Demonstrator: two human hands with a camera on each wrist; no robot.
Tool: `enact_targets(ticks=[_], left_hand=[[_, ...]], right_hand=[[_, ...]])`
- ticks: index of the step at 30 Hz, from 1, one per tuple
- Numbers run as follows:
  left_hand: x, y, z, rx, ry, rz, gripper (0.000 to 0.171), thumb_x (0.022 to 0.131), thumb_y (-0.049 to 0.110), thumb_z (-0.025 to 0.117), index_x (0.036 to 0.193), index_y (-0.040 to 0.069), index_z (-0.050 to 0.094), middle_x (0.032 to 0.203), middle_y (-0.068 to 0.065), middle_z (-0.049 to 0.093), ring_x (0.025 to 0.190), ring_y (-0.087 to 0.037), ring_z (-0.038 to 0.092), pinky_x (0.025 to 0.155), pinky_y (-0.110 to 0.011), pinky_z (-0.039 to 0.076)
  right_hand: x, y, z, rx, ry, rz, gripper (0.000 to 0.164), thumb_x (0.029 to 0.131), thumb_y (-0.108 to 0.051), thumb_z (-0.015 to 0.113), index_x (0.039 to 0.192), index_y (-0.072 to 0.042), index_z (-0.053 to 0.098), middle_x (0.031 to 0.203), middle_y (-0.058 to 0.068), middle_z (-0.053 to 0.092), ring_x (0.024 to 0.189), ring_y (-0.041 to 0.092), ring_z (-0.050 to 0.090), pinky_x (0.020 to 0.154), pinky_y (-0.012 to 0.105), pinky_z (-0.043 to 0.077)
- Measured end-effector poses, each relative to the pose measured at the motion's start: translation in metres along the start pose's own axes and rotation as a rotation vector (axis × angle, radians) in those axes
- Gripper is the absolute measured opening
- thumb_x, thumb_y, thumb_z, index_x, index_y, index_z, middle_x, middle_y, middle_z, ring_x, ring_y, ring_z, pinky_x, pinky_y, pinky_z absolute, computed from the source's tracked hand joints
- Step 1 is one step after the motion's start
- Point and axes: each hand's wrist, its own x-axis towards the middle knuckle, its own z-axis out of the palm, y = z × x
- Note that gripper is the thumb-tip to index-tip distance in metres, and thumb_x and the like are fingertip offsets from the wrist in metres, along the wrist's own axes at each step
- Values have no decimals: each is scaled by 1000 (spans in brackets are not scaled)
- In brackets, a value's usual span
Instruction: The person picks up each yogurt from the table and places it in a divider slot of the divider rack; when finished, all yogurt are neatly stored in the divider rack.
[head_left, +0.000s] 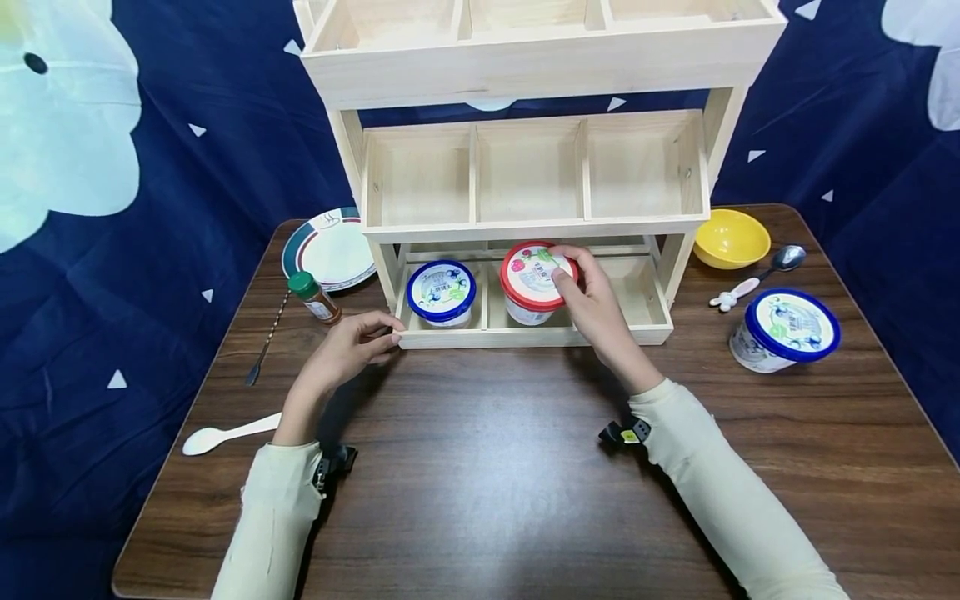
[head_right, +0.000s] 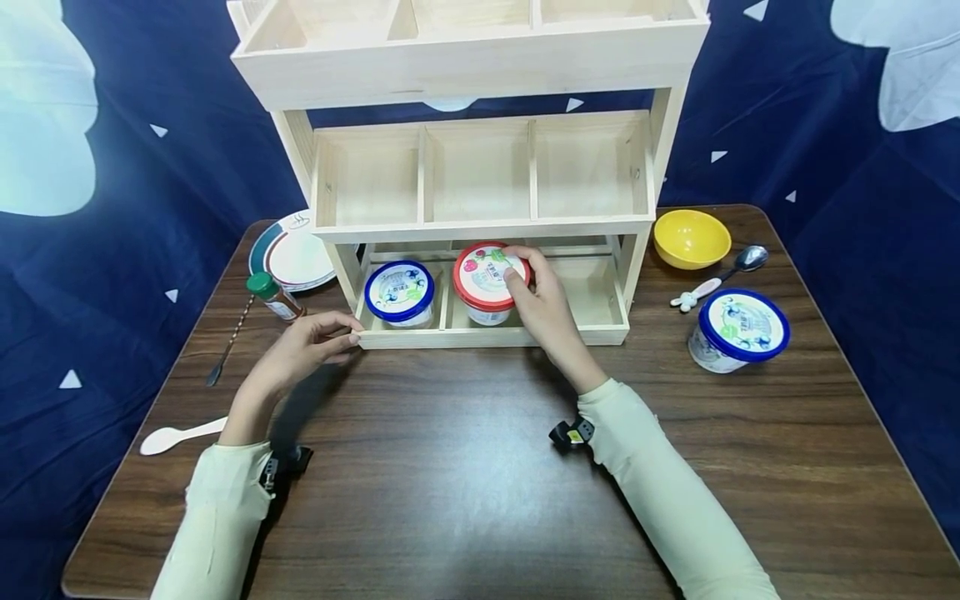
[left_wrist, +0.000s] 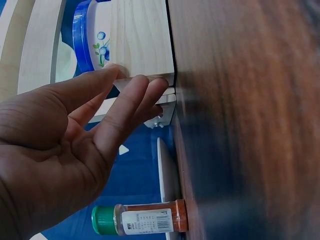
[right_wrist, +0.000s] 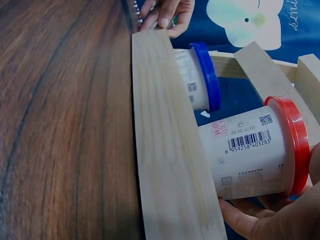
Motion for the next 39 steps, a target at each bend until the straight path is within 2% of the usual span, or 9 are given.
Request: enact_targets(ticks=[5,11,14,17,19,21,26,34,39], left_hand=[[1,-1,0,11,3,-3,19,110,5,64,125,-4,70,122,-24,70,105,-31,70,87,-37,67],[2,0,0,24,2,6,18,110,4,63,124,-5,71,119,-24,71,105,-31,70,87,-36,67],[2,0,1,20,1,0,18,110,4,64,125,-5,70,119,-24,71,105,-32,69,87,-36,67],[2,-1,1,17,0,2,18,110,4,64,125,-5,70,120,-24,70,105,-33,69,87,-36,67],[2,-1,1,19,3,5,18,110,4,64,125,-5,71,120,-24,70,105,-33,69,87,-36,67],[1,-2,1,23,5,6,18,110,4,64,124,-4,71,119,-23,71,105,-33,70,87,-36,67],[1,-2,0,27,6,10,18,110,3,64,124,-5,71,119,-24,71,105,-32,70,87,-35,67],[2,-1,0,29,4,13,18,110,4,64,124,-4,71,121,-24,71,106,-32,70,87,-37,67],[1,1,0,21,0,19,18,110,5,64,124,-5,71,120,-25,71,105,-30,70,87,-37,67]], right_hand=[[3,5,2,-21,7,-3,36,109,-4,53,145,3,57,136,19,59,115,21,54,94,25,47],[4,8,6,-108,13,-17,34,109,-7,57,141,2,61,139,19,63,120,23,57,100,27,49],[4,8,7,-155,-6,-16,32,108,-6,57,138,2,63,136,19,65,118,25,60,99,32,51],[4,7,8,-195,-24,-40,31,107,-4,58,136,3,64,137,20,65,125,29,61,109,40,52],[4,8,7,-217,-28,-54,31,106,-3,58,136,4,64,140,20,64,133,32,59,118,44,47],[4,8,6,-221,-29,-57,31,107,-4,58,137,4,64,143,20,62,138,35,57,121,49,46],[2,7,1,-211,-26,-50,32,109,-8,57,139,2,62,148,19,60,143,38,54,118,54,49],[-3,7,-12,-204,-9,-62,34,110,-7,56,142,3,60,151,20,59,144,39,53,119,56,47],[-8,7,-21,-184,9,-69,35,110,-7,55,143,4,59,152,18,58,143,37,54,112,56,53]])
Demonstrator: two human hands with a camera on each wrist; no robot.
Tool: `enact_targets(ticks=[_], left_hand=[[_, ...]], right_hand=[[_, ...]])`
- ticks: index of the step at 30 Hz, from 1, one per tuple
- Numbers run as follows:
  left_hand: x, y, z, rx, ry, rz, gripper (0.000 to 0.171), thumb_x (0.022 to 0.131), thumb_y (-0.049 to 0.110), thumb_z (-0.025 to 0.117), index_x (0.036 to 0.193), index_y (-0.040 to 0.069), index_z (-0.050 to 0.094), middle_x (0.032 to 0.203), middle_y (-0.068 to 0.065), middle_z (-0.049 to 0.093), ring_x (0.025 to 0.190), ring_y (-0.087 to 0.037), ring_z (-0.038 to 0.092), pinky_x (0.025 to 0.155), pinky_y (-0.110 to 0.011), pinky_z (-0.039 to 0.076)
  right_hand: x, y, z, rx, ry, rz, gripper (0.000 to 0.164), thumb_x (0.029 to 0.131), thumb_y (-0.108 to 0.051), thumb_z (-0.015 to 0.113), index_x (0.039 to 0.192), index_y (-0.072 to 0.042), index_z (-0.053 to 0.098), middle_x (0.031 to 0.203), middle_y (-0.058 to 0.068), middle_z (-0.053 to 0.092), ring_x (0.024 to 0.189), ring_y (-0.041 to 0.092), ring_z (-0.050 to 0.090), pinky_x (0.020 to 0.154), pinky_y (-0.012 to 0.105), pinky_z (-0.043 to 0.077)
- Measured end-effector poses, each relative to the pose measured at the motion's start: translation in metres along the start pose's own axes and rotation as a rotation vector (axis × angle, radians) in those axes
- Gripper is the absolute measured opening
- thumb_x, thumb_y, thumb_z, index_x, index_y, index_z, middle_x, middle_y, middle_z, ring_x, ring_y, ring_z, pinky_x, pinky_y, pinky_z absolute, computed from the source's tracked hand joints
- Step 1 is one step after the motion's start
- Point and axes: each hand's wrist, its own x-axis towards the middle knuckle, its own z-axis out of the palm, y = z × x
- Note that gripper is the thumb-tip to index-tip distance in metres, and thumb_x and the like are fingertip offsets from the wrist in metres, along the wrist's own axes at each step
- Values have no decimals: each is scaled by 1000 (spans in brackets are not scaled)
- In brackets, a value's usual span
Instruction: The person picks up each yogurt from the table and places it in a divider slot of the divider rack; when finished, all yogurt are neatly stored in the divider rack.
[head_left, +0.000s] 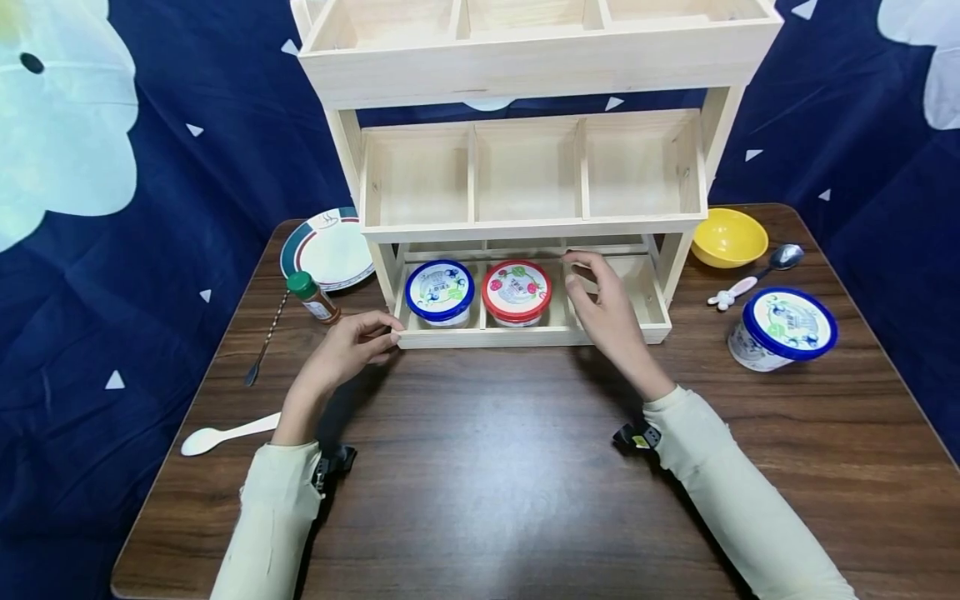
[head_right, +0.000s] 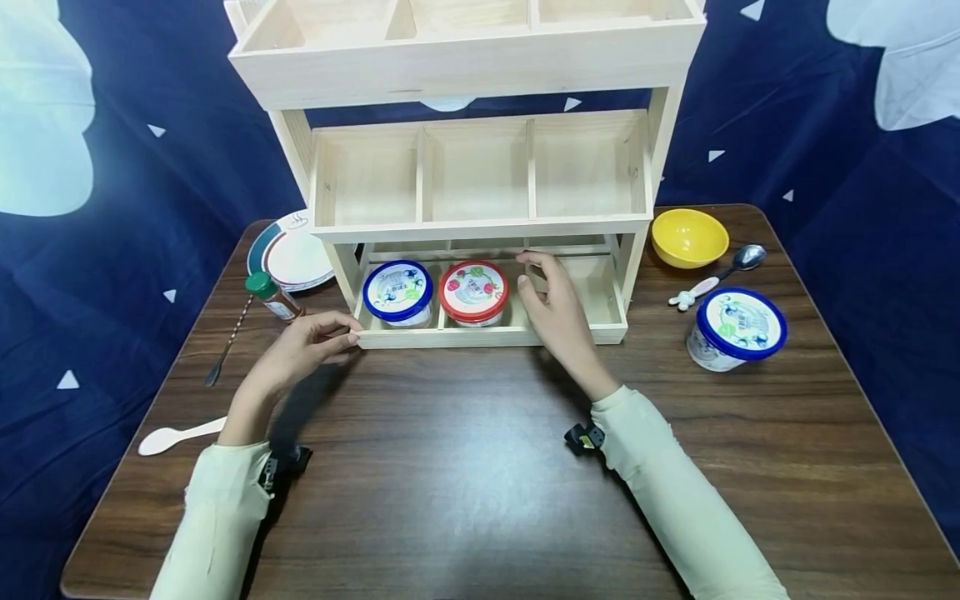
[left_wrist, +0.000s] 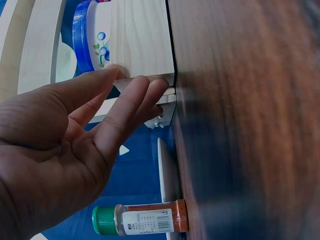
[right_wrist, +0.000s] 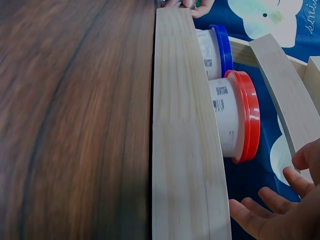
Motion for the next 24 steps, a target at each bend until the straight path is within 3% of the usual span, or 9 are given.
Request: enact_targets(ticks=[5,9,13,21,24], left_hand=[[-1,1,0,-6,-4,-7,19,110,5,65,125,-5,71,119,-25,72,105,-30,70,88,-38,67],[0,0,-1,0,-4,-6,19,110,5,65,125,-5,71,119,-24,72,106,-32,70,87,-37,67],[1,-1,-1,12,-4,-7,18,110,5,64,124,-5,71,119,-25,71,107,-34,70,87,-37,67],[0,-1,-1,24,-4,-11,18,110,3,64,124,-5,71,120,-24,71,106,-34,69,87,-36,67],[1,-2,0,18,-5,-7,18,110,4,64,124,-5,71,119,-24,71,106,-33,69,87,-36,67]], right_hand=[[-3,2,-10,-43,33,-21,34,110,-8,56,142,4,61,152,18,59,141,38,56,107,55,57],[-7,1,-19,-72,62,-25,33,110,-7,57,141,3,63,150,17,62,140,39,57,100,36,60],[-12,3,-29,-71,102,-25,31,109,-6,57,138,3,65,146,16,65,137,39,59,89,18,55],[-23,6,-42,-76,155,3,30,110,-4,57,139,3,65,145,18,65,136,33,59,86,13,54],[-26,7,-47,-75,175,1,30,110,-4,57,138,3,65,143,18,65,133,32,60,79,13,58]])
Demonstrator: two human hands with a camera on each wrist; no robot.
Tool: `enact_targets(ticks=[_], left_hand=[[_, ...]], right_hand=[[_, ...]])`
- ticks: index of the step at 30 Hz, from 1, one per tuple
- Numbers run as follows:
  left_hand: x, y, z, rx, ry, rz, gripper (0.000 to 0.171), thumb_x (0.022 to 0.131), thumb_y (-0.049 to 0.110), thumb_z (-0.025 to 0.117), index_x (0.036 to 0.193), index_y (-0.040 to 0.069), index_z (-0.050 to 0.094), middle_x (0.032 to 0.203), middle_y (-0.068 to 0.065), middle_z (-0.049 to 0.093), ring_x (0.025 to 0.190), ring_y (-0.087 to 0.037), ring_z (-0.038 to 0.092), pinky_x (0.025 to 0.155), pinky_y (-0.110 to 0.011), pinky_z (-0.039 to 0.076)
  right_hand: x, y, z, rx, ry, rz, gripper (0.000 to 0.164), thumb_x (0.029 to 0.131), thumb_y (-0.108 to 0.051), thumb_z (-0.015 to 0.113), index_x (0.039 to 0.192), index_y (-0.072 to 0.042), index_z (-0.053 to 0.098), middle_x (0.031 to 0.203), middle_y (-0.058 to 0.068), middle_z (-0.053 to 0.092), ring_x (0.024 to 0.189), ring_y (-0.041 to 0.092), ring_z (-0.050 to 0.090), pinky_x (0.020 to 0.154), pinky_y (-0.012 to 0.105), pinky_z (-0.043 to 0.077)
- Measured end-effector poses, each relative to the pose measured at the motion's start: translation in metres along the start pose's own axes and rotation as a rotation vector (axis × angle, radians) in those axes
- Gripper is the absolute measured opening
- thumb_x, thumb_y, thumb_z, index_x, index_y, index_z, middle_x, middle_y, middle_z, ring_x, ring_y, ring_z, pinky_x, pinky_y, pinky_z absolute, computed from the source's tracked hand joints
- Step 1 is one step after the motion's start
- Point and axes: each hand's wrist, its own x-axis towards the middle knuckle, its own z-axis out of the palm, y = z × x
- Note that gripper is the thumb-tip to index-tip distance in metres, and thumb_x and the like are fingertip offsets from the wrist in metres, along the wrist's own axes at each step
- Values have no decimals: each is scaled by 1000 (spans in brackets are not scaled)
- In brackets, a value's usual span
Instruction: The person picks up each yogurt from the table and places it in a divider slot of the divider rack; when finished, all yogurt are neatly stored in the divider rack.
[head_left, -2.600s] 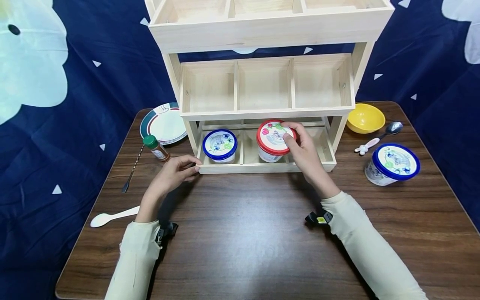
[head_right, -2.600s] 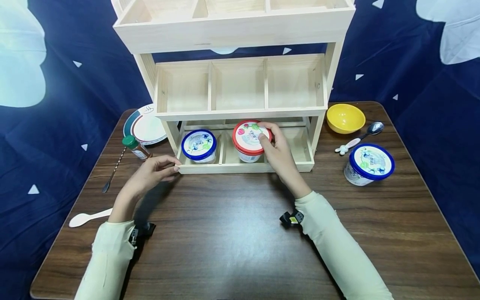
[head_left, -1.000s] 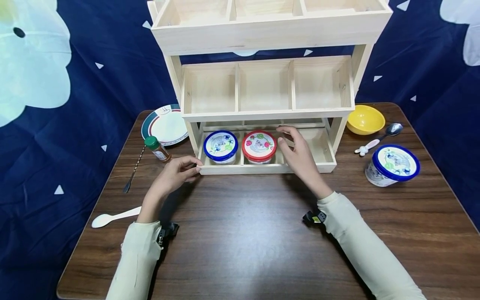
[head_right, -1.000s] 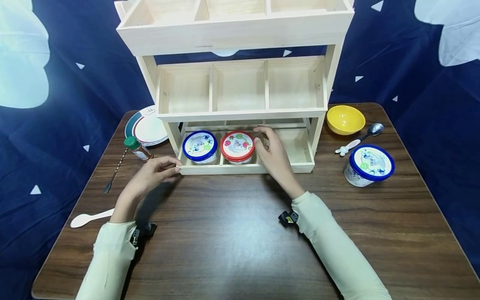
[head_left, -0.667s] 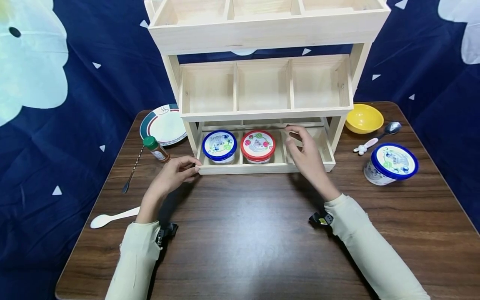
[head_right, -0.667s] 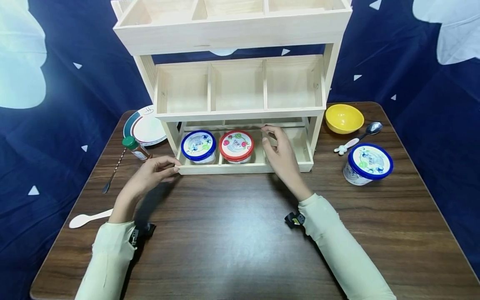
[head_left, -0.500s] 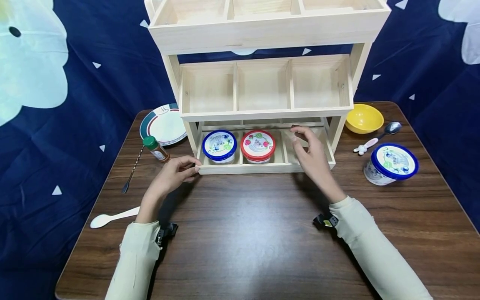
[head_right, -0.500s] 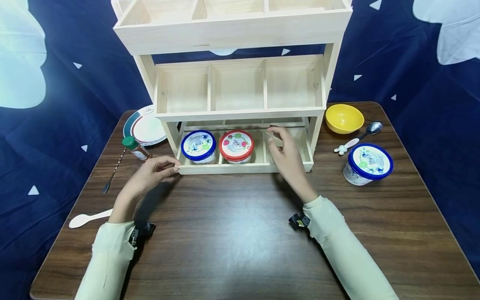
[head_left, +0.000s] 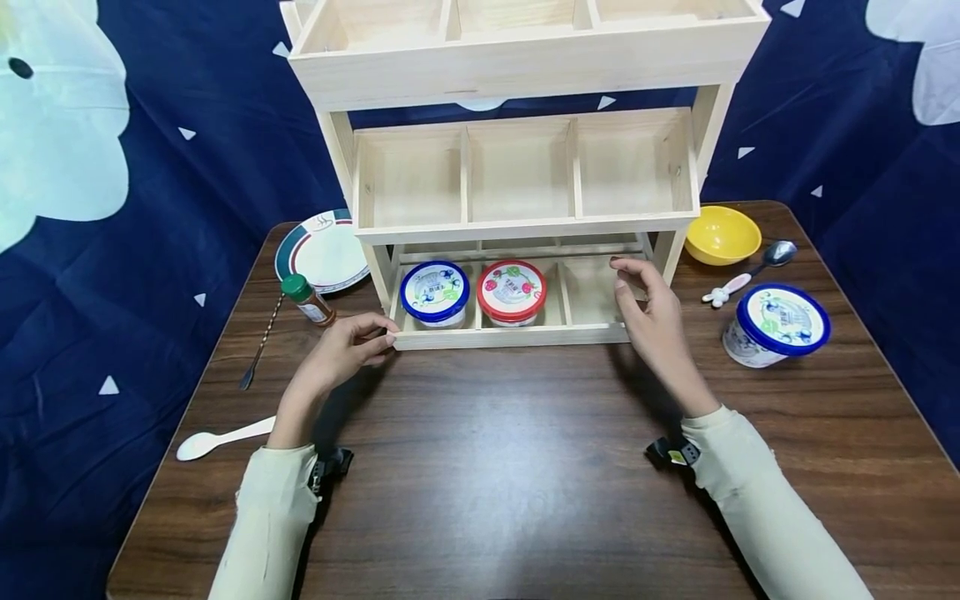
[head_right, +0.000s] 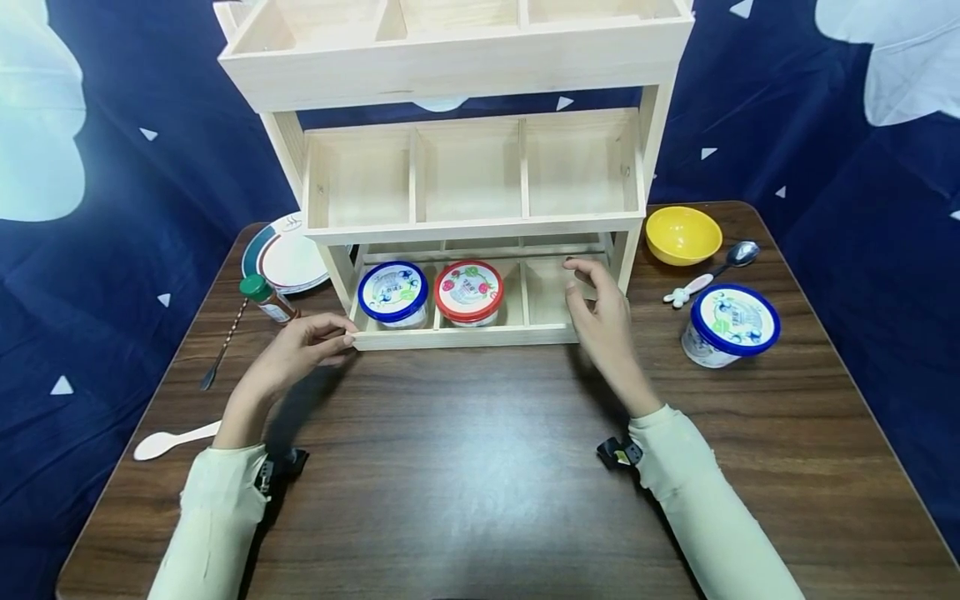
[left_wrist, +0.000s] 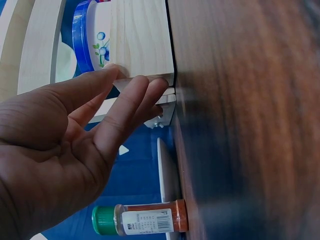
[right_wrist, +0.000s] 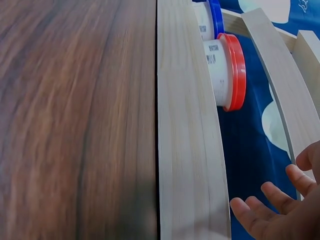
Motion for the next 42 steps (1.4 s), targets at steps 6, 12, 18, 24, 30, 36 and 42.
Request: enact_targets(ticks=[6,12,18,24,30,36,42], left_hand=[[-1,-1,0,0,0,-2,18,110,3,64,124,-5,71,119,-25,71,105,-34,70,87,-38,67],[-1,1,0,-7,-1,-2,19,110,4,64,125,-5,71,120,-25,71,106,-34,70,87,-36,67],[0,2,-1,-4,0,-4,19,110,5,64,126,-5,71,119,-25,71,106,-34,70,87,-36,67],[0,1,-1,4,-2,-5,19,110,4,64,125,-5,71,118,-24,71,105,-33,69,87,-35,67],[-1,0,-1,9,0,4,18,110,4,64,124,-5,71,117,-24,72,103,-30,70,87,-37,67],[-1,2,-1,-2,-7,5,19,110,4,64,125,-5,70,120,-26,71,106,-30,69,89,-39,67],[-1,2,-2,-8,-15,4,19,110,4,64,126,-5,70,121,-26,71,107,-32,69,89,-39,67]], right_hand=[[-2,4,-10,-28,37,-1,31,110,-3,56,140,6,63,141,21,66,128,28,61,83,13,57],[-1,6,-24,-57,87,9,32,110,-3,54,140,6,63,133,19,66,113,14,61,89,17,48],[0,4,-37,-61,134,11,33,112,-9,54,140,2,65,122,1,64,102,12,61,85,18,49],[-3,6,-46,-71,156,15,32,112,-7,54,140,3,65,132,13,68,109,13,62,87,15,50],[-5,6,-56,-74,195,10,31,112,-6,55,140,3,64,134,7,67,119,12,62,88,17,50],[-6,1,-67,-27,234,10,30,113,-5,55,140,1,63,131,-4,65,115,9,61,83,15,54],[-6,0,-78,-67,276,5,30,113,-6,53,140,-4,66,134,-3,64,118,11,62,88,16,53]])
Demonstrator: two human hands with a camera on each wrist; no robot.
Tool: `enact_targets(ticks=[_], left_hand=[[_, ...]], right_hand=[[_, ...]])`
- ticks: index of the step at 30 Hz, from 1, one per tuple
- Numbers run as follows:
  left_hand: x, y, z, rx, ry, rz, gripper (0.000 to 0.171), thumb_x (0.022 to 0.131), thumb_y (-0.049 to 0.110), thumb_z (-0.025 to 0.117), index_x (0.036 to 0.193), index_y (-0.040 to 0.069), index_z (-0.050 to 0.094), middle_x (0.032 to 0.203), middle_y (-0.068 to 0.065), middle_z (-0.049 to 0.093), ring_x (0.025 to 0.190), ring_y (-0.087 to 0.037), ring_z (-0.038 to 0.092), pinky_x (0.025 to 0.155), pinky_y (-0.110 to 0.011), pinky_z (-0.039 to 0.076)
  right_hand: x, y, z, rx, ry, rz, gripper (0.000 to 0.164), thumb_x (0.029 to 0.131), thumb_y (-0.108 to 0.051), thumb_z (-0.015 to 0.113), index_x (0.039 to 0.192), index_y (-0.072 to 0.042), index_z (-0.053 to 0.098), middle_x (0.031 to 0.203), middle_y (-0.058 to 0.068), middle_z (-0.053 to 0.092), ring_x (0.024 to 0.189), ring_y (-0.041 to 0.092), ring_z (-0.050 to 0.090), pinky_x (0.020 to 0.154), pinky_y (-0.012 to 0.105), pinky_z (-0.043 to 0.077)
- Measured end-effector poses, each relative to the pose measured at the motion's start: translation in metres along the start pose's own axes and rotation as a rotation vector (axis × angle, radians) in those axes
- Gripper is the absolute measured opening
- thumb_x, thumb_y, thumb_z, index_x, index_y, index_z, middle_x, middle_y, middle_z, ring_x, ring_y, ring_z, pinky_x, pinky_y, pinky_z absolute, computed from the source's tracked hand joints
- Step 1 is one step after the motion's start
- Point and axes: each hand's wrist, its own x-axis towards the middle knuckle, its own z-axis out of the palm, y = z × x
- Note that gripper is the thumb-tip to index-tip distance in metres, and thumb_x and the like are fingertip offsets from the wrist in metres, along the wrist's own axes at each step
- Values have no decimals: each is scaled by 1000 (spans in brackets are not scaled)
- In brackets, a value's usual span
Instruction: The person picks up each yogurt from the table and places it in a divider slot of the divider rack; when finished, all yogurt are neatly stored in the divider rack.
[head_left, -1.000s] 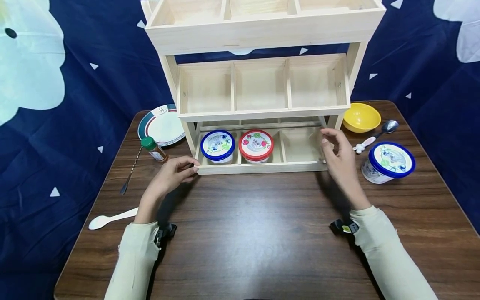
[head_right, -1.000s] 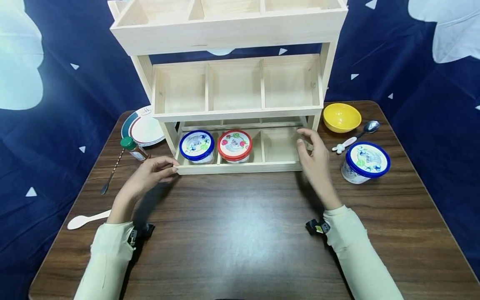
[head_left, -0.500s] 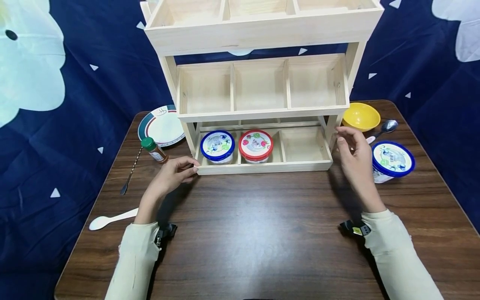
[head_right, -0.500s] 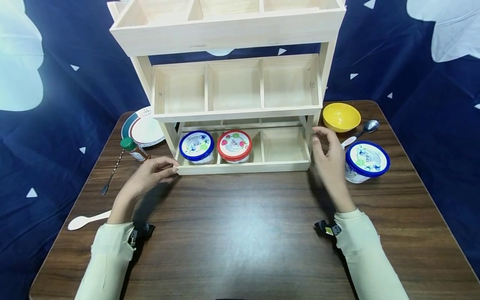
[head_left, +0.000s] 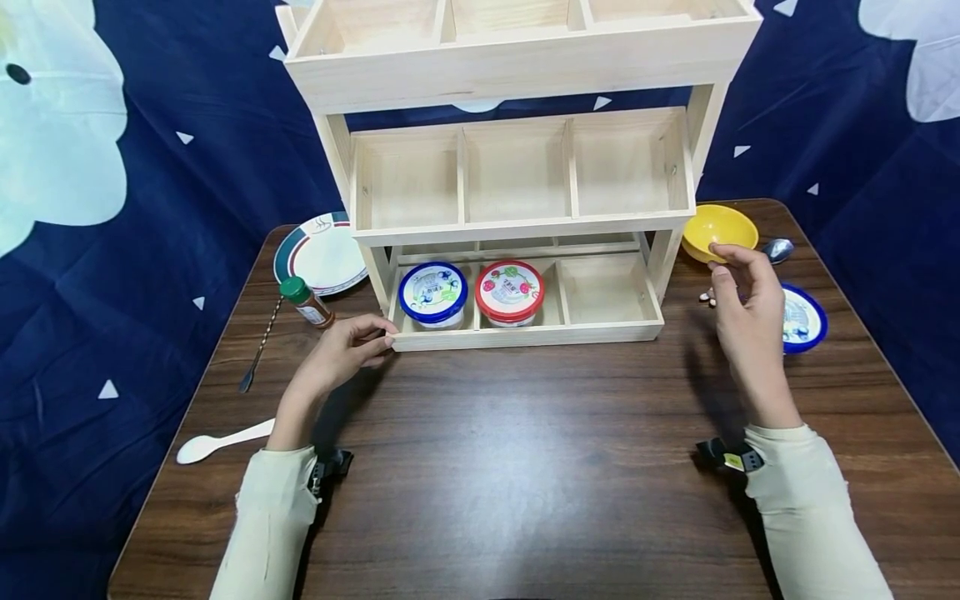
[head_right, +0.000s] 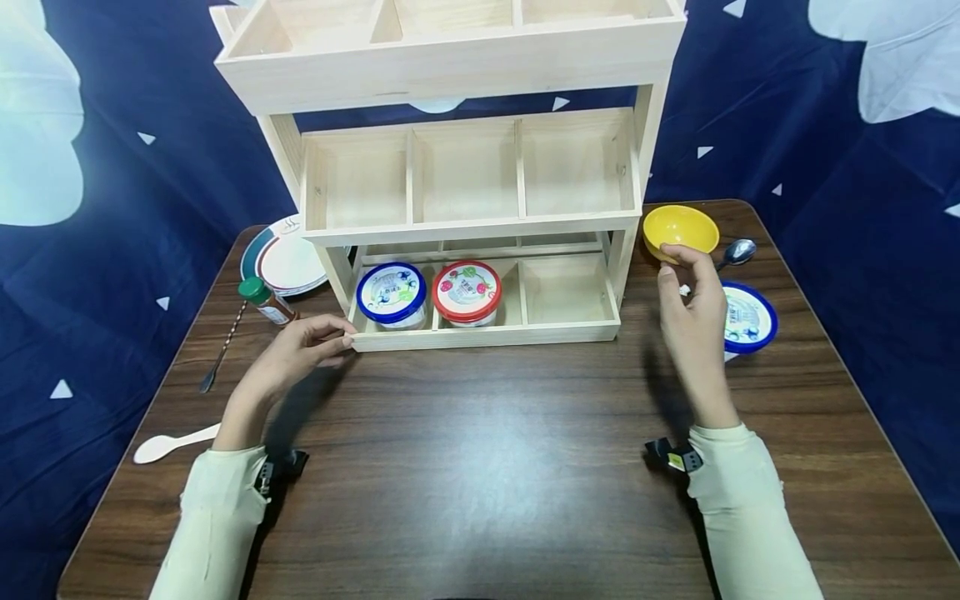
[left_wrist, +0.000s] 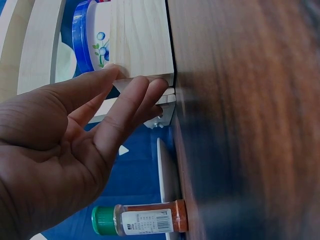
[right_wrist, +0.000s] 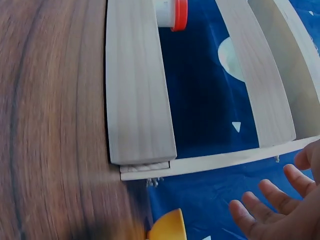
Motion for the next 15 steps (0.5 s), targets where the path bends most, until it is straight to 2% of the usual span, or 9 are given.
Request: enact_targets(ticks=[5,10,15], left_hand=[[0,-1,0,-2,0,10,19,110,4,64,125,-5,70,120,-26,71,106,-30,69,89,-39,67],[0,-3,0,2,1,12,18,110,4,64,124,-5,71,119,-26,71,105,-31,70,87,-37,67],[-1,-1,1,1,8,8,19,110,4,65,125,-5,71,119,-25,71,104,-29,70,87,-38,67]], right_hand=[[2,1,-6,-36,25,-13,31,112,-7,54,139,-1,66,134,-2,66,120,12,63,97,19,49],[3,1,-14,-11,66,-9,30,110,-7,55,138,-5,69,129,-7,67,117,13,63,85,16,50],[1,-1,-24,-17,121,-14,31,110,-4,56,138,-8,70,131,-8,67,118,11,63,89,17,51]])
